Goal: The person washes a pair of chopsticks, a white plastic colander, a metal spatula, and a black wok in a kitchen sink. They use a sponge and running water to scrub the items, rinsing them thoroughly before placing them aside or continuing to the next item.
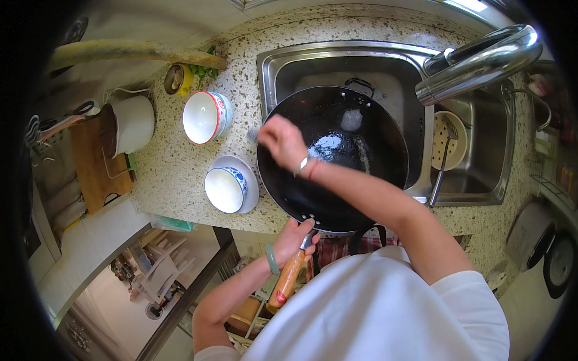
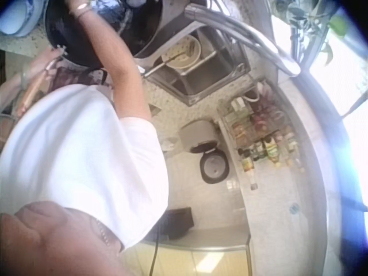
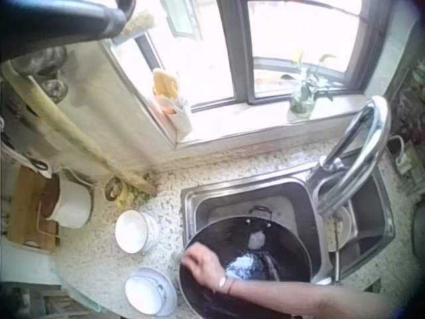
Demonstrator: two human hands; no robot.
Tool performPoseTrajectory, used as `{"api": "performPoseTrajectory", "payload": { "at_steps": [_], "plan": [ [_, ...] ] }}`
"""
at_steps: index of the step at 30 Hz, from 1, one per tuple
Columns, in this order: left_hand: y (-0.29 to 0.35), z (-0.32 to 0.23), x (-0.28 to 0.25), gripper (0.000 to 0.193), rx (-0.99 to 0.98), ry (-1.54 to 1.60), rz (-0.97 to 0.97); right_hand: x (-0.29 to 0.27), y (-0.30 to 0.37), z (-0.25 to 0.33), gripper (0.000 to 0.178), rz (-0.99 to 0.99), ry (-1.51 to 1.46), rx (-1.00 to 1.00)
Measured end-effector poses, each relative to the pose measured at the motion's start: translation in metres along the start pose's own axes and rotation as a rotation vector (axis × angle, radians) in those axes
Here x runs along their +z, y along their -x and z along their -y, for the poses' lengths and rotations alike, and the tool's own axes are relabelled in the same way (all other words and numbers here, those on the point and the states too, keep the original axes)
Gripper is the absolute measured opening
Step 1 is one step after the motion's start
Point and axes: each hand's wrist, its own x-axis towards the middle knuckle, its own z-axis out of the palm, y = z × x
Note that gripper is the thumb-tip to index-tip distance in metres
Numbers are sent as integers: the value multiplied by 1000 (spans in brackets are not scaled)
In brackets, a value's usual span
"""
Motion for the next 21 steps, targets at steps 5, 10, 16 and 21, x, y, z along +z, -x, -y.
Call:
{"api": "performPoseTrajectory", "payload": {
  "at_steps": [5,10,16,21],
  "plan": [
    [4,-14,6,15,37,-16,39,-87,-74,-113,5,-443,620,70],
    [-1,-16,-1,15,19,-6,67,-84,-34,-107,20,-345,497,21],
    [-1,-18,-2,16,76,-87,100,-28,45,-41,21,174,-320,340],
    [0,-15,-7,23,57,-96,88,-88,94,21,13,709,-377,414]
  ]
}}
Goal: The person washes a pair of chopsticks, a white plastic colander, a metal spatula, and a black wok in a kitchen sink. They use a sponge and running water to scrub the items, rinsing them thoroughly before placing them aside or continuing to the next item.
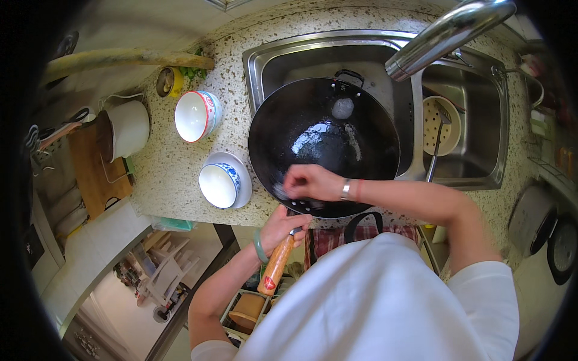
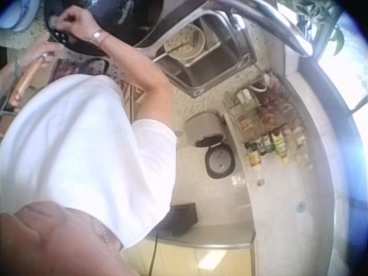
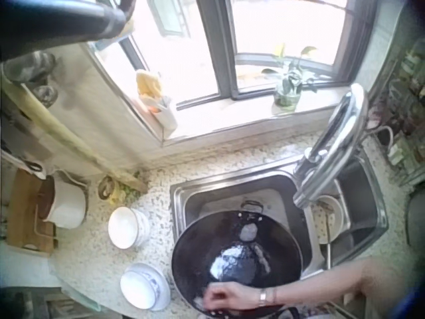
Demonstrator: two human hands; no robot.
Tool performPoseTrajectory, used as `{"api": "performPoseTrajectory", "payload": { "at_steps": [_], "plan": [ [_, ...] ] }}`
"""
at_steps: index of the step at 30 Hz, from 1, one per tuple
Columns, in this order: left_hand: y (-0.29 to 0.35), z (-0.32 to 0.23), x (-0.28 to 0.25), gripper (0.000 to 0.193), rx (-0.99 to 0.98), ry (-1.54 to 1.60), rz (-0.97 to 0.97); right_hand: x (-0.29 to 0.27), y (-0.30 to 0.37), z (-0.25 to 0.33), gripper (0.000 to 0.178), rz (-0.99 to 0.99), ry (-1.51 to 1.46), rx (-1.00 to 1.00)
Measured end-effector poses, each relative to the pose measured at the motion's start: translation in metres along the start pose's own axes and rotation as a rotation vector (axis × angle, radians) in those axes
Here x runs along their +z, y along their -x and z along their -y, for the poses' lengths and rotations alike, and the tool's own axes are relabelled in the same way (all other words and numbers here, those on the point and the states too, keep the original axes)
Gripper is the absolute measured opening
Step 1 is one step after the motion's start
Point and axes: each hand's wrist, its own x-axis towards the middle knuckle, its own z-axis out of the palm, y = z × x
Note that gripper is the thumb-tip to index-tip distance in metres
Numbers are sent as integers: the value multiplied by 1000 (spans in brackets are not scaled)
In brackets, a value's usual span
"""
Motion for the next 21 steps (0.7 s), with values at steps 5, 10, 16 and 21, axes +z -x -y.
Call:
{"api": "performPoseTrajectory", "payload": {
  "at_steps": [5,10,16,21],
  "plan": [
    [5,-3,3,18,51,43,17,-130,55,-26,14,-100,1475,71],
    [12,-14,11,13,69,10,-38,-72,38,-50,6,-345,844,76],
    [7,0,-5,43,99,-57,-32,-42,48,-30,6,-232,894,-64],
    [12,-4,3,15,137,-50,-41,-121,52,-46,9,-404,1484,44]
  ]
}}
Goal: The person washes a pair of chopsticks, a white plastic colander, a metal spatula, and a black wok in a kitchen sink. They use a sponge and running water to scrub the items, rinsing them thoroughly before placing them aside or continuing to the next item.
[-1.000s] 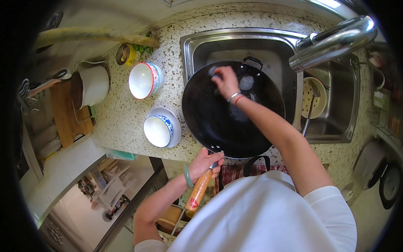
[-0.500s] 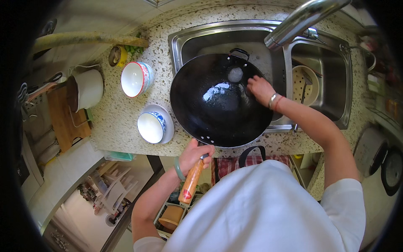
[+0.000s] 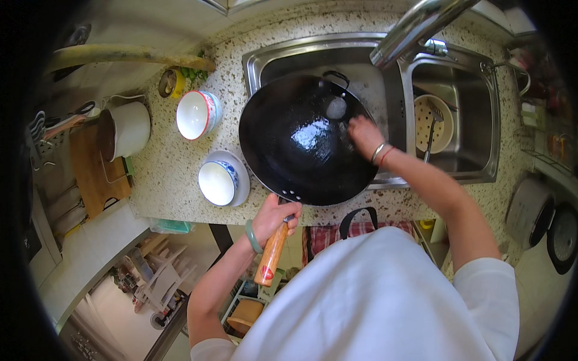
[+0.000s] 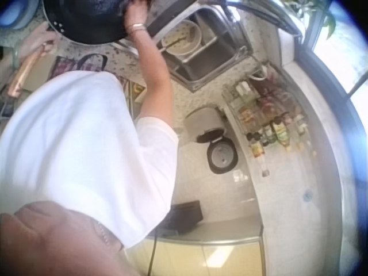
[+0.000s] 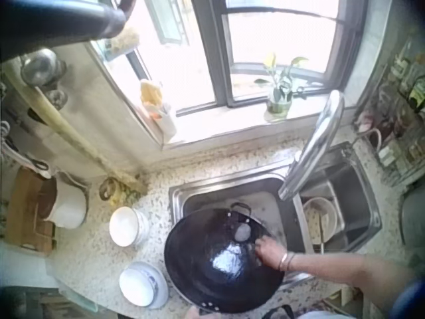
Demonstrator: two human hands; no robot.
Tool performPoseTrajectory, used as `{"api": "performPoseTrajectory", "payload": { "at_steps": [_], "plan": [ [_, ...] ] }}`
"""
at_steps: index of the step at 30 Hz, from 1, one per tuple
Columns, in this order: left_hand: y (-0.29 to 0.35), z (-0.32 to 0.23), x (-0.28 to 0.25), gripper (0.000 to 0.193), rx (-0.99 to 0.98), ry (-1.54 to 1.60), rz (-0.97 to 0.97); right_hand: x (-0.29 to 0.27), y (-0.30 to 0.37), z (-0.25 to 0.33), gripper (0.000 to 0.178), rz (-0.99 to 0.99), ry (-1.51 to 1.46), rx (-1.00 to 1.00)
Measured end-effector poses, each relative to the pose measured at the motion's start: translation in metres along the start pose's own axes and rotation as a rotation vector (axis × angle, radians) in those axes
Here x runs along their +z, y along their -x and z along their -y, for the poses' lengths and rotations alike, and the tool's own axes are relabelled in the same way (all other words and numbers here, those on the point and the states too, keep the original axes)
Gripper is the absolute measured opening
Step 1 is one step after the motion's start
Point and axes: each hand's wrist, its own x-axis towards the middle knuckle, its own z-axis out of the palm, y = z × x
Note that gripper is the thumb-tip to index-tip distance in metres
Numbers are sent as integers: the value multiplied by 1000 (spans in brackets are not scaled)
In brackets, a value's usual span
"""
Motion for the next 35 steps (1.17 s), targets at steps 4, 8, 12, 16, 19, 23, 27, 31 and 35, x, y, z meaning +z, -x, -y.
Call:
{"api": "performPoseTrajectory", "payload": {
  "at_steps": [4,8,12,16,19,23,27,31,35],
  "plan": [
    [-6,-2,-2,16,13,-17,-21,-15,9,121,8,65,-898,80],
    [-5,3,-6,24,25,-39,-43,-30,-11,151,12,317,-1427,411],
    [-5,1,-7,48,6,-65,-32,-34,-5,149,12,409,-1644,373],
    [-7,3,-9,57,33,-63,14,-46,5,143,8,380,-1593,117],
    [-8,6,-14,61,38,-104,15,-55,23,120,9,450,-1455,-34],
    [-8,5,-12,69,-11,-55,-25,-65,34,115,9,393,-1401,-61],
    [-5,-2,-11,76,-54,-35,-18,-66,8,151,12,193,-1429,-119],
    [-7,2,-13,80,-59,-45,-15,-71,10,150,12,128,-1271,-196],
    [-9,5,-13,87,-87,-81,-37,-69,27,126,11,220,-1189,-216]
  ]
}}
